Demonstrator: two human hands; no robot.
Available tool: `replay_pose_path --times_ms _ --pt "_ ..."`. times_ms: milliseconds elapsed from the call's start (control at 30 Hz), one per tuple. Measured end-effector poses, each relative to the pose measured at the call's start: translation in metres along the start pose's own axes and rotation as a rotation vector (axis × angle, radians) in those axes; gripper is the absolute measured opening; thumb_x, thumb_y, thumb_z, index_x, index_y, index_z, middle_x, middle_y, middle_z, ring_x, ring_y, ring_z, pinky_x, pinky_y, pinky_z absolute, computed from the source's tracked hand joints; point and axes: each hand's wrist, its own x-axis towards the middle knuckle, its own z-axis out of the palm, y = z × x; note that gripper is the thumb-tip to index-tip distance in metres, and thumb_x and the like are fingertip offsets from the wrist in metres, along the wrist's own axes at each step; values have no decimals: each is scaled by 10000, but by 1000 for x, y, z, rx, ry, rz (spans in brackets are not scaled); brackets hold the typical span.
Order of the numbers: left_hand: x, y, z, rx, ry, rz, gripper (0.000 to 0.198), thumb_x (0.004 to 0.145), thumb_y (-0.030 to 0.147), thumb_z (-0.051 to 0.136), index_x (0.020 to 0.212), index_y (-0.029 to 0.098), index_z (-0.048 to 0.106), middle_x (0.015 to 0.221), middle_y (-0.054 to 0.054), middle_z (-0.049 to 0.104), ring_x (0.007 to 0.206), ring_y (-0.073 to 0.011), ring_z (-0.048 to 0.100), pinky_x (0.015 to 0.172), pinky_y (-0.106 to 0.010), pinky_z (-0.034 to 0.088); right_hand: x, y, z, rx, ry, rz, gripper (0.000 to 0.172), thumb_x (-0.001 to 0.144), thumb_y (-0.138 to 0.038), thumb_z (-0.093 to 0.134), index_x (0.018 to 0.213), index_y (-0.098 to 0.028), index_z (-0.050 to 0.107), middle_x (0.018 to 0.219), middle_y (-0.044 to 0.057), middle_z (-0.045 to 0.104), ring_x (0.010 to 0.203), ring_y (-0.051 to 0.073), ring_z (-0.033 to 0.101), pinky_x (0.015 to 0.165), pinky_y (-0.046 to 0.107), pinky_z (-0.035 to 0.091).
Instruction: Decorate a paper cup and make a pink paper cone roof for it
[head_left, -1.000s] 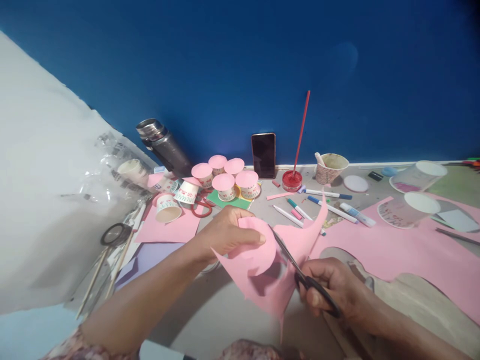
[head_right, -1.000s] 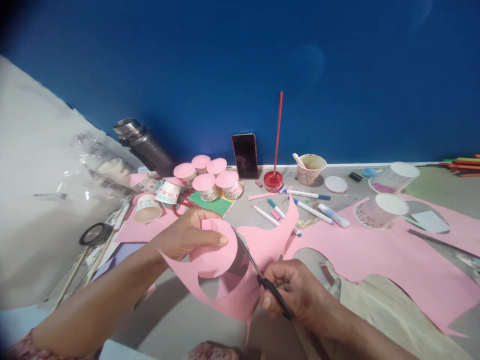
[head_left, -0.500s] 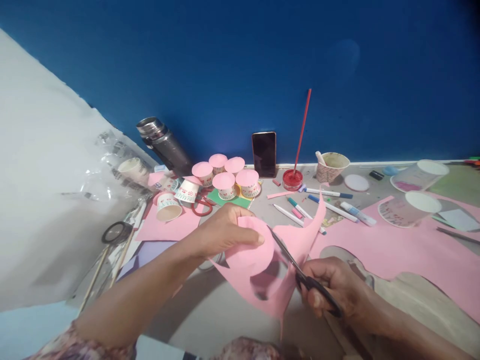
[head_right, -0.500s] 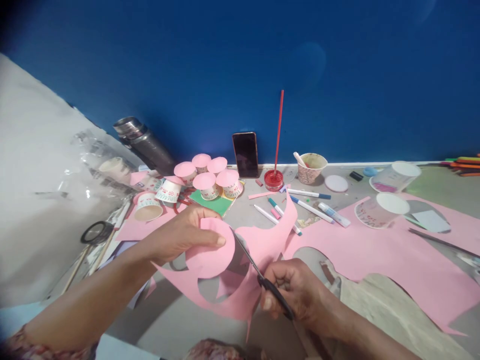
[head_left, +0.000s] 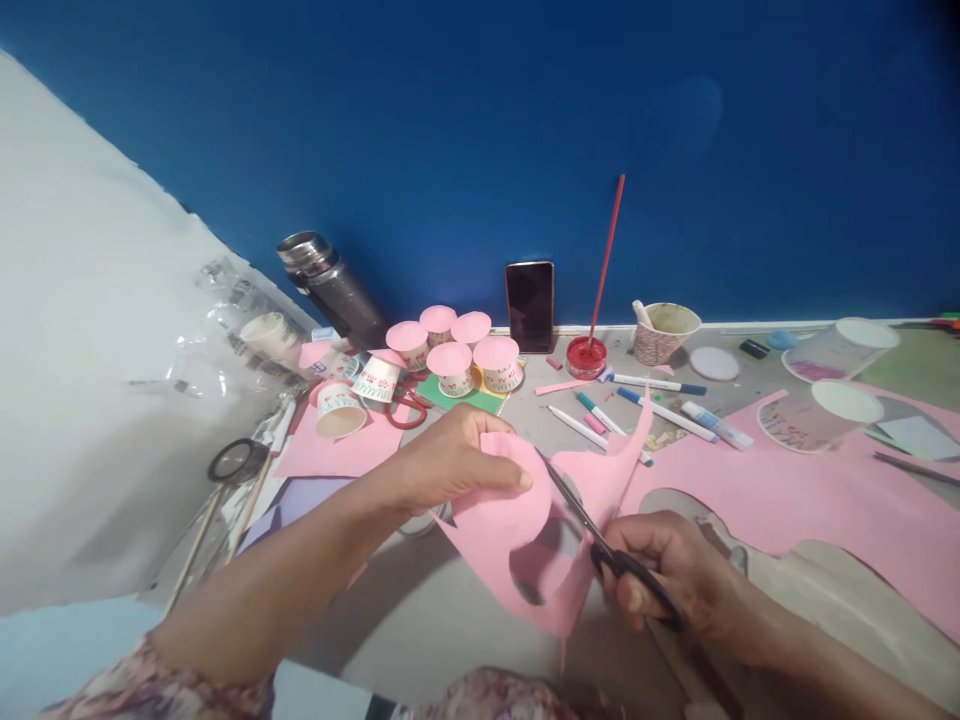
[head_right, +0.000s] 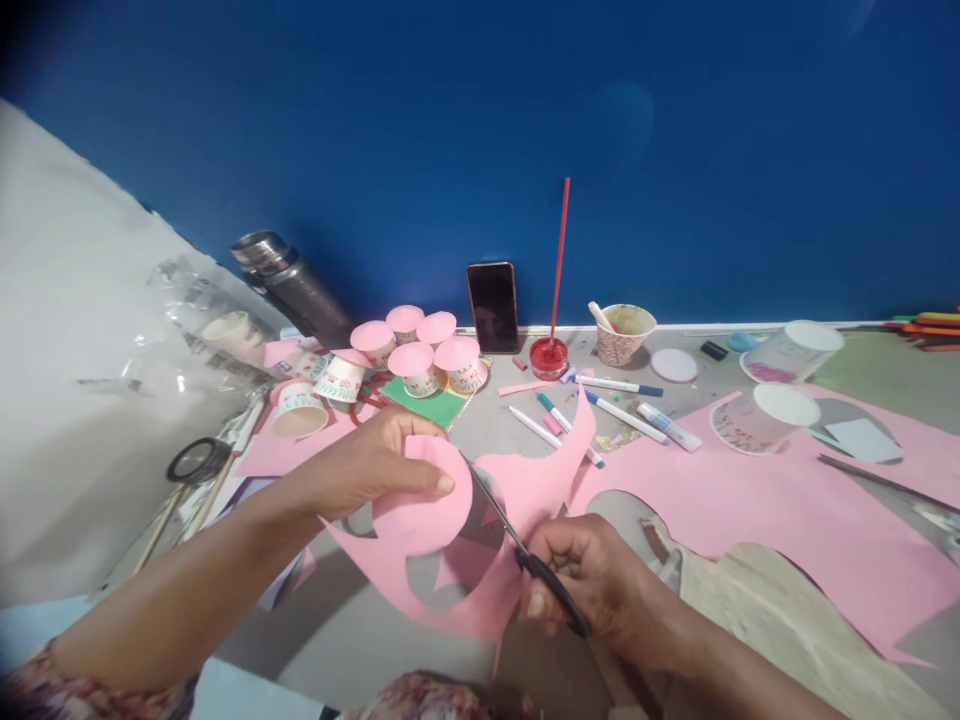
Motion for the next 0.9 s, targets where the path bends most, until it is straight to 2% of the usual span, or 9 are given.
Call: replay_pose_path --times_ms 167,533,633,767,833,900 --pt "-2 2 -1 12 -10 -14 144 643 286 731 622 153 681 538 21 563 491 -121 509 451 -231 315 0 2 0 4 -6 -26 395 711 -513 810 658 -178 607 552 -15 554 517 98 432 501 219 345" --pt "-4 8 -3 151 -75 -14 135 686 280 709 651 158 661 546 46 517 508 -111 476 459 -239 321 0 0 4 19 21 28 259 729 -388 738 641 -177 617 553 -16 571 520 100 474 526 215 396" --pt "-6 11 -2 195 -82 -8 157 684 281 711 626 166 622 536 54 493 513 -106 463 459 -231 310 0 3 4 43 24 26 295 739 -412 754 630 -177 612 539 -24 556 516 97 468 528 213 388" --pt "-5 11 0 224 -96 8 218 670 264 712 558 174 549 505 61 454 504 -92 432 457 -222 259 0 4 1 33 16 9 403 720 -531 795 659 -174 619 541 -16 563 514 104 462 519 223 376" --pt "-2 8 -3 155 -63 20 228 635 259 736 538 171 550 493 58 465 488 -86 428 453 -216 260 0 3 0 16 24 -11 423 699 -550 813 676 -174 621 564 -6 586 527 109 467 526 226 376" --pt "-3 7 -11 30 55 50 216 599 277 783 555 161 606 508 41 526 483 -93 465 448 -210 302 0 3 -1 15 15 -38 412 672 -528 833 693 -174 623 593 3 614 552 115 487 541 227 383"
